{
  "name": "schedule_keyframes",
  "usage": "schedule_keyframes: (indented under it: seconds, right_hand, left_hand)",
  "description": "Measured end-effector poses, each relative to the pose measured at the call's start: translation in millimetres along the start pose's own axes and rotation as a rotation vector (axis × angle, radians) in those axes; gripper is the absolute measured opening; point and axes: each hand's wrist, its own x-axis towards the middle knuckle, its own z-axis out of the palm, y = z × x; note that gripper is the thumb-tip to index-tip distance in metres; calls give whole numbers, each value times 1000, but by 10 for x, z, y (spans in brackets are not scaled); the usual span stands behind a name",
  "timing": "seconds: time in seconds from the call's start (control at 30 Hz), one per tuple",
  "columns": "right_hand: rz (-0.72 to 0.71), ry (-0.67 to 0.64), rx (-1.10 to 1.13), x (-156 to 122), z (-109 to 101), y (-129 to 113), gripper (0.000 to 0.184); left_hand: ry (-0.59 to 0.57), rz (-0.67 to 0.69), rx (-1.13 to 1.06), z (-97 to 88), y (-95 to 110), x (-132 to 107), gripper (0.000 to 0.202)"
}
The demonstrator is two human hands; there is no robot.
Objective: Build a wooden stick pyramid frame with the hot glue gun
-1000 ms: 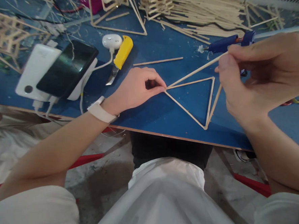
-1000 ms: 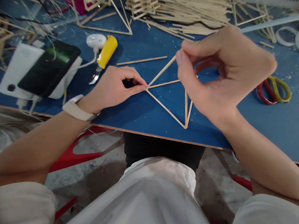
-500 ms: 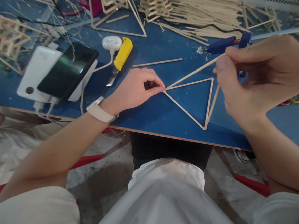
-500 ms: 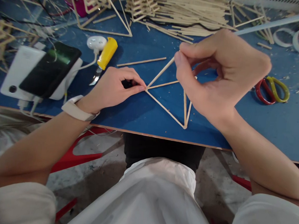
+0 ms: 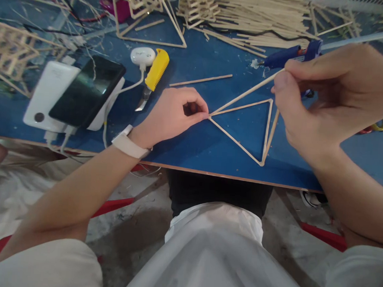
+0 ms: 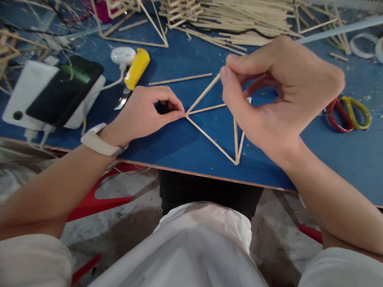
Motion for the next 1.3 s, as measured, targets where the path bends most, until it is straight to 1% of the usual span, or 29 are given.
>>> schedule_keyframes:
  seconds: [0.07, 0.2, 0.47, 0.63, 0.83, 0.93, 1.03, 1.3]
  right_hand:
    - [-18, -3, 1, 5, -14, 8, 19]
    - [-90, 27, 63, 14, 5, 43, 12]
    - [-51, 20, 34, 3, 22, 50, 13]
    - [-116, 46, 59, 11, 25, 71, 11]
    - [-72, 20, 55, 20, 24, 57, 15]
    - [-74, 24, 50, 13, 24, 49, 19]
    - [-92, 35, 63, 6, 26, 49, 16]
    - [-69, 19, 63, 3, 4, 63, 12]
  left_hand:
    - [-16, 12, 8, 3, 1, 7, 24]
    - [-34, 8, 12, 0, 14, 23, 22]
    - [-28, 4, -18, -6, 20, 29, 23]
    - [-24, 14, -29, -7, 27, 21, 22]
    - [-16, -19, -24, -12, 23, 34, 19]
    - [-28, -15, -14, -12, 12, 36, 20]
    - [-34, -9, -5, -10, 8, 38, 21]
    - [-80, -31, -20, -57, 63, 42, 22]
